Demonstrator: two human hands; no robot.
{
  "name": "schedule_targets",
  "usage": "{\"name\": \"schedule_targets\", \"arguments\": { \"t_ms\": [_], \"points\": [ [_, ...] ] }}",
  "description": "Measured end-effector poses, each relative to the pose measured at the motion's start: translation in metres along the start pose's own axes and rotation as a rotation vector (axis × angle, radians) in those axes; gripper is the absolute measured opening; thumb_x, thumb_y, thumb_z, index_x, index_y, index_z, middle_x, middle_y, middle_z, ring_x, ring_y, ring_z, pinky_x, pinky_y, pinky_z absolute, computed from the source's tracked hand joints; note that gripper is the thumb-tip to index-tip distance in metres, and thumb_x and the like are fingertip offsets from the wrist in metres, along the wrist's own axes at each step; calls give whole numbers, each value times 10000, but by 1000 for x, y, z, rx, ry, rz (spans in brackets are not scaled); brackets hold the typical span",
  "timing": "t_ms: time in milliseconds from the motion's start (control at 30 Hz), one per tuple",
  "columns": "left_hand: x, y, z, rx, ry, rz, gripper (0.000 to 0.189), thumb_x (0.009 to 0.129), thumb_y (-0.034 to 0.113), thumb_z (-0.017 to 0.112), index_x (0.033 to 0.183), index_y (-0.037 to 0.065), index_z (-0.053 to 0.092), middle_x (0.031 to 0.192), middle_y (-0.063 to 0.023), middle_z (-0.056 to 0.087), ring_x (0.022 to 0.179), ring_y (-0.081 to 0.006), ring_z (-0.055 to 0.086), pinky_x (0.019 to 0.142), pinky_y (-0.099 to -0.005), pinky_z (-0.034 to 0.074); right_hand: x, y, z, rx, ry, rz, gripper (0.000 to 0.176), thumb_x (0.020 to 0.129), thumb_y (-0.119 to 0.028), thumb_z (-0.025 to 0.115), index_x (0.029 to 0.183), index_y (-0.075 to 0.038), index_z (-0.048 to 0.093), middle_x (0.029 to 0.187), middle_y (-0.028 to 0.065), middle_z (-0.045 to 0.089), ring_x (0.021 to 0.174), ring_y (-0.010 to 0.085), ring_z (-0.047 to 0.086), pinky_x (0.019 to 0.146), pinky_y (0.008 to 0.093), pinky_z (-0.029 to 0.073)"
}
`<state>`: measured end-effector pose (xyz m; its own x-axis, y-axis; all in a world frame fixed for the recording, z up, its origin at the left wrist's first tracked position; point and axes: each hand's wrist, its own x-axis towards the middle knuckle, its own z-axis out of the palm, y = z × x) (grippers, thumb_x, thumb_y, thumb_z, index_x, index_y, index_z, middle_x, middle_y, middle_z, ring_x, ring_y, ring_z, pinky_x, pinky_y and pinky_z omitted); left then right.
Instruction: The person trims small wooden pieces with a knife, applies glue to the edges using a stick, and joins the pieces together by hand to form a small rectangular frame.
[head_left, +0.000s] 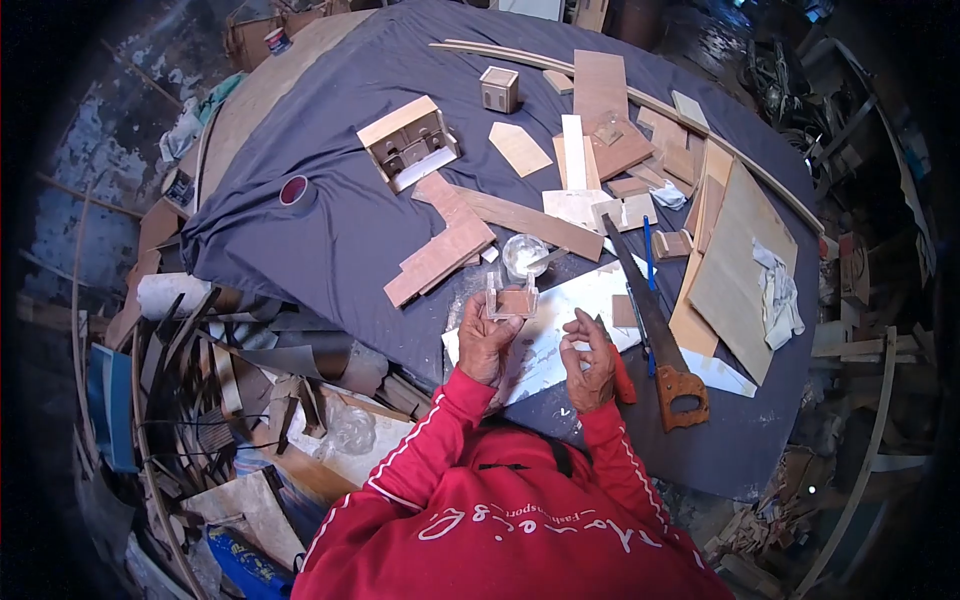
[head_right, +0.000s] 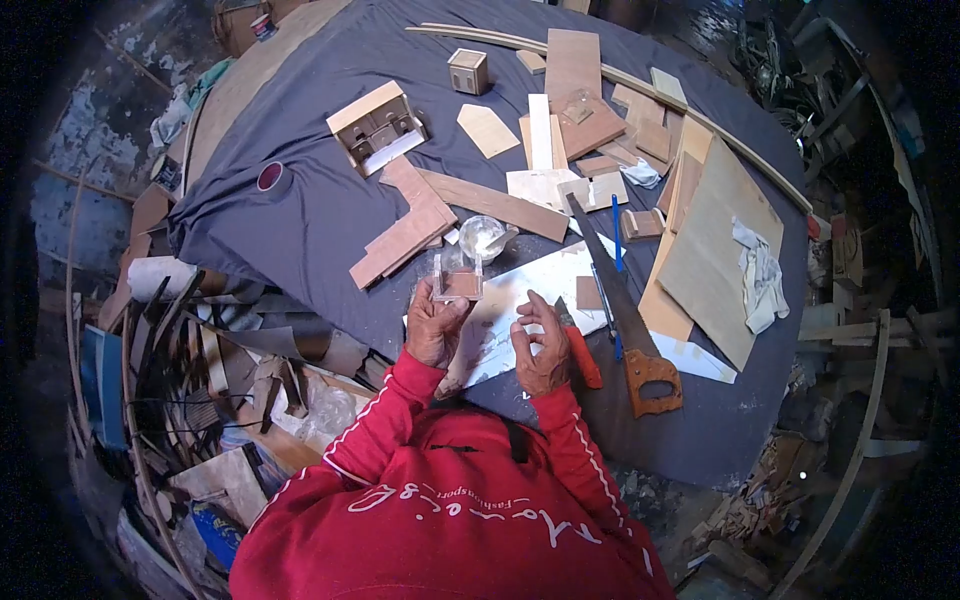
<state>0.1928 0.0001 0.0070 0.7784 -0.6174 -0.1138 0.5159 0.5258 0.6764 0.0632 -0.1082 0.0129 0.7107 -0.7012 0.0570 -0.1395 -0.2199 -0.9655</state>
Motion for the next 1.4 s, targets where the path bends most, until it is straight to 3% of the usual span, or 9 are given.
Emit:
{"name": "schedule_targets", "arguments": {
  "t_ms": [200, 300, 633, 833, 1133, 1233, 1333, 1400],
  "points": [
    [2, -1, -7, 40, 63, 26, 470, 819, -102, 624, 1229, 11, 424, 1237, -155, 579, 1094, -220, 607, 947, -315, 500, 3, -16, 7, -184, -42, -270, 463, 817, 13, 591, 1274, -62, 578, 1079, 119, 583, 879, 188, 594, 690, 284, 518],
    [1, 1, -8, 78, 105, 30, 451, 823, -101, 618, 1211, 15, 420, 1233, -152, 585, 1086, -217, 613, 931, -302, 506, 9, -21, 14, -330, -24, -482, 494, 778, 2, 610, 1263, -90, 605, 1092, 119, 549, 835, 229, 578, 651, 328, 510],
    [1, -3, -14, 96, 161, 35, 434, 827, -67, 646, 1195, 8, 429, 1188, -151, 604, 1053, -208, 622, 917, -308, 508, 10, -27, 26, -531, 5, -522, 526, 724, 27, 608, 1214, -156, 656, 1187, 126, 503, 818, 230, 548, 671, 350, 497],
    [3, -3, -16, 93, 157, 18, 449, 828, -71, 643, 1208, -3, 415, 1185, -156, 603, 1045, -213, 626, 916, -307, 510, 14, -29, 29, -576, 57, -566, 509, 722, 29, 594, 1189, -158, 670, 1207, 135, 494, 871, 237, 543, 591, 305, 490],
    [4, 1, -19, 82, 126, 5, 477, 821, -80, 642, 1231, -7, 410, 1215, -160, 590, 1082, -215, 612, 946, -315, 498, 13, -23, 28, -500, 7, -551, 481, 706, 25, 618, 1165, -108, 670, 1214, 136, 492, 887, 240, 553, 624, 315, 501],
    [4, 7, -19, 66, 104, -19, 505, 814, -79, 647, 1256, -8, 412, 1230, -157, 585, 1106, -227, 603, 966, -322, 487, 8, -19, 22, -407, -22, -471, 457, 739, 19, 611, 1183, -86, 640, 1185, 137, 515, 915, 275, 559, 704, 357, 513],
    [3, 11, -23, 23, 40, -59, 556, 817, -65, 649, 1309, -9, 396, 1255, -159, 574, 1126, -237, 595, 983, -328, 476, 8, -16, 20, -283, -49, -322, 414, 765, 1, 620, 1174, -61, 631, 1163, 140, 530, 941, 278, 570, 670, 332, 527],
    [3, 13, -23, -28, -22, -74, 614, 831, -42, 644, 1369, -5, 349, 1269, -160, 566, 1145, -240, 585, 997, -331, 468, 10, -14, 21, -212, -59, -246, 481, 775, -21, 635, 1249, -80, 582, 1170, 135, 534, 957, 286, 575, 672, 332, 538]
  ]
}}
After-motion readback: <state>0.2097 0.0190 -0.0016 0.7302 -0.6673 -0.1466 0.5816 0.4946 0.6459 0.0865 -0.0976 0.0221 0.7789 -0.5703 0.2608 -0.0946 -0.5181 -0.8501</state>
